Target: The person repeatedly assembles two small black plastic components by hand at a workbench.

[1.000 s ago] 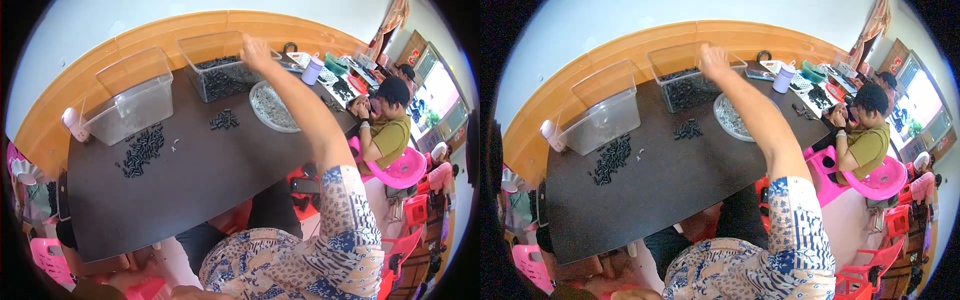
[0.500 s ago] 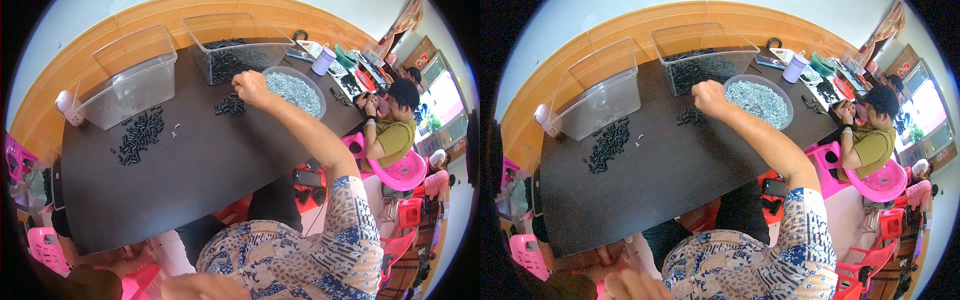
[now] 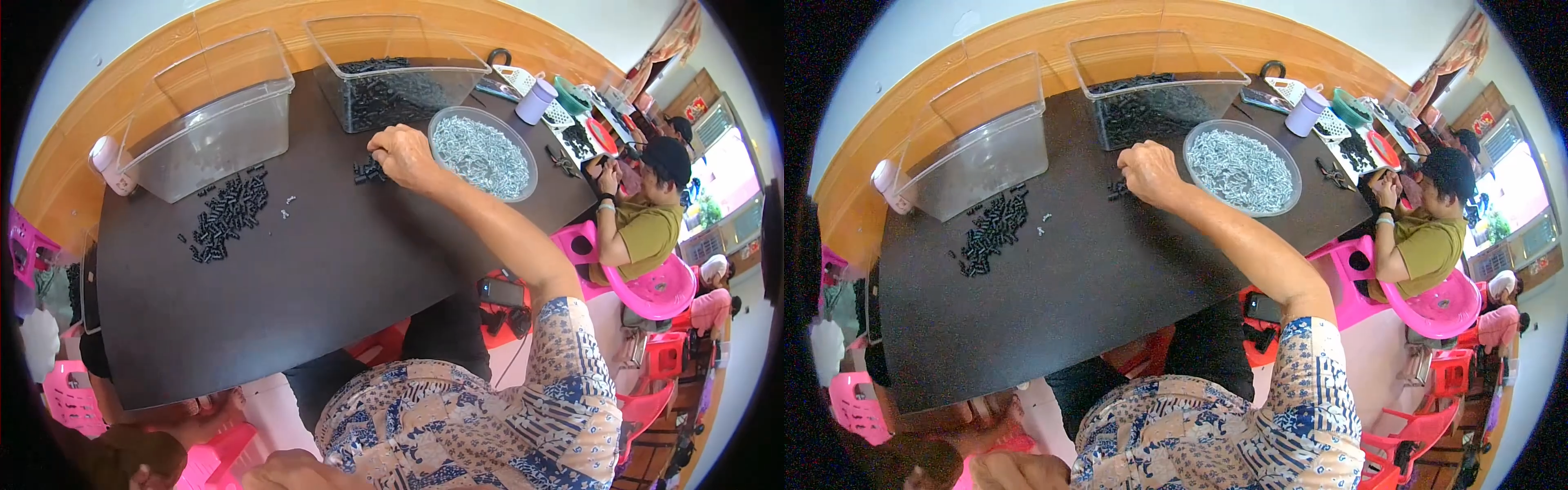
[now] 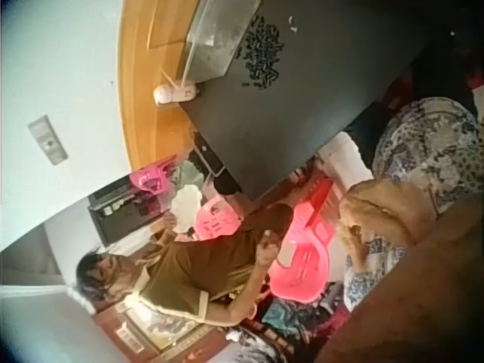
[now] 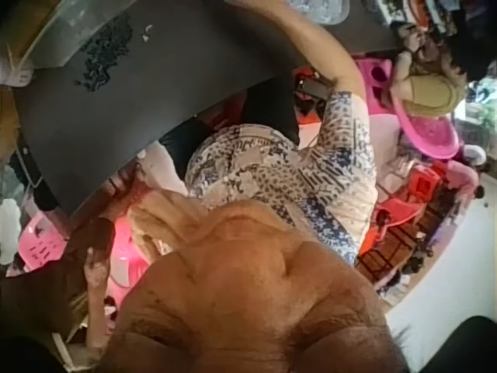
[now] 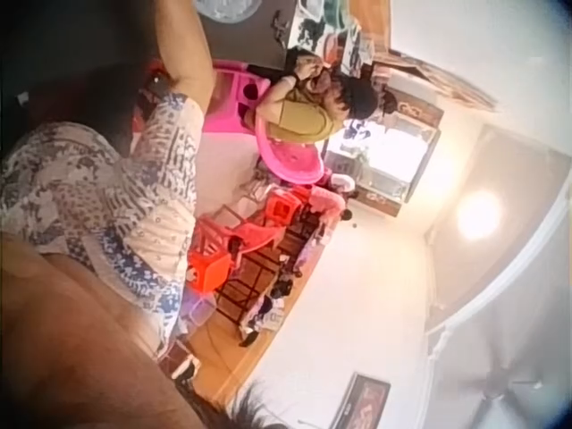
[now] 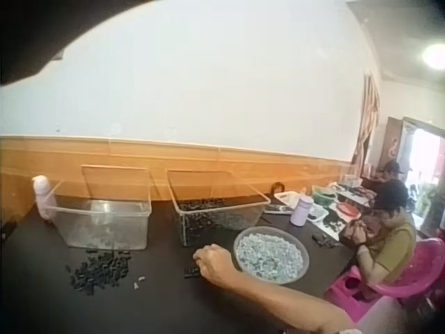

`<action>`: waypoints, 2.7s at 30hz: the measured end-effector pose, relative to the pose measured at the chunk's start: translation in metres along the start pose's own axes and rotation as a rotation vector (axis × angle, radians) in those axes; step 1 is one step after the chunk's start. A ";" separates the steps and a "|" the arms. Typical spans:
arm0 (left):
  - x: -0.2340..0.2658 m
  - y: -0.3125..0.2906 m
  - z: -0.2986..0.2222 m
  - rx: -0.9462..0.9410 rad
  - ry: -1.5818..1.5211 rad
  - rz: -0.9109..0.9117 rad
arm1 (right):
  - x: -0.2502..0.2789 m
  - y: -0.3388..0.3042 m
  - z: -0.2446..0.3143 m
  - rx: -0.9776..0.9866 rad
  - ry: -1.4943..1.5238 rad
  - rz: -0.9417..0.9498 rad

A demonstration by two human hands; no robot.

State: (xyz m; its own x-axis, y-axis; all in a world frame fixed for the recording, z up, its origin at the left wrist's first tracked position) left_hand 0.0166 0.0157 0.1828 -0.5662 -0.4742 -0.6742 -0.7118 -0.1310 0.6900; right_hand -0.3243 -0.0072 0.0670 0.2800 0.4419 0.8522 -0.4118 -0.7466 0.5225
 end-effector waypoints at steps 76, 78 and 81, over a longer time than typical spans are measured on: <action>0.289 -0.001 -0.069 0.364 1.520 -0.842 | -0.023 -0.009 0.130 -0.145 0.891 0.177; 0.287 0.002 -0.057 0.395 1.449 -0.825 | -0.020 -0.015 0.131 -0.169 0.921 0.206; 0.273 0.003 -0.047 0.402 1.395 -0.821 | -0.027 -0.025 0.127 -0.254 0.991 0.221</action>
State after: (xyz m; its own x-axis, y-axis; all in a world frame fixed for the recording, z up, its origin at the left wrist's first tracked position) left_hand -0.1203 -0.1554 0.0132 0.6102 -0.7870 0.0905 -0.7919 -0.6094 0.0394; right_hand -0.2110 -0.0637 0.0271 -0.6128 0.6038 0.5099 -0.5691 -0.7848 0.2454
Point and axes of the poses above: each hand's wrist, its own y-axis towards the middle knuckle, its own x-axis out of the back of the hand, z = x × y, the point moved 10 cm from there along y, towards the middle knuckle, and after that the axes turned 14 degrees about -y, right-handed, at the moved point
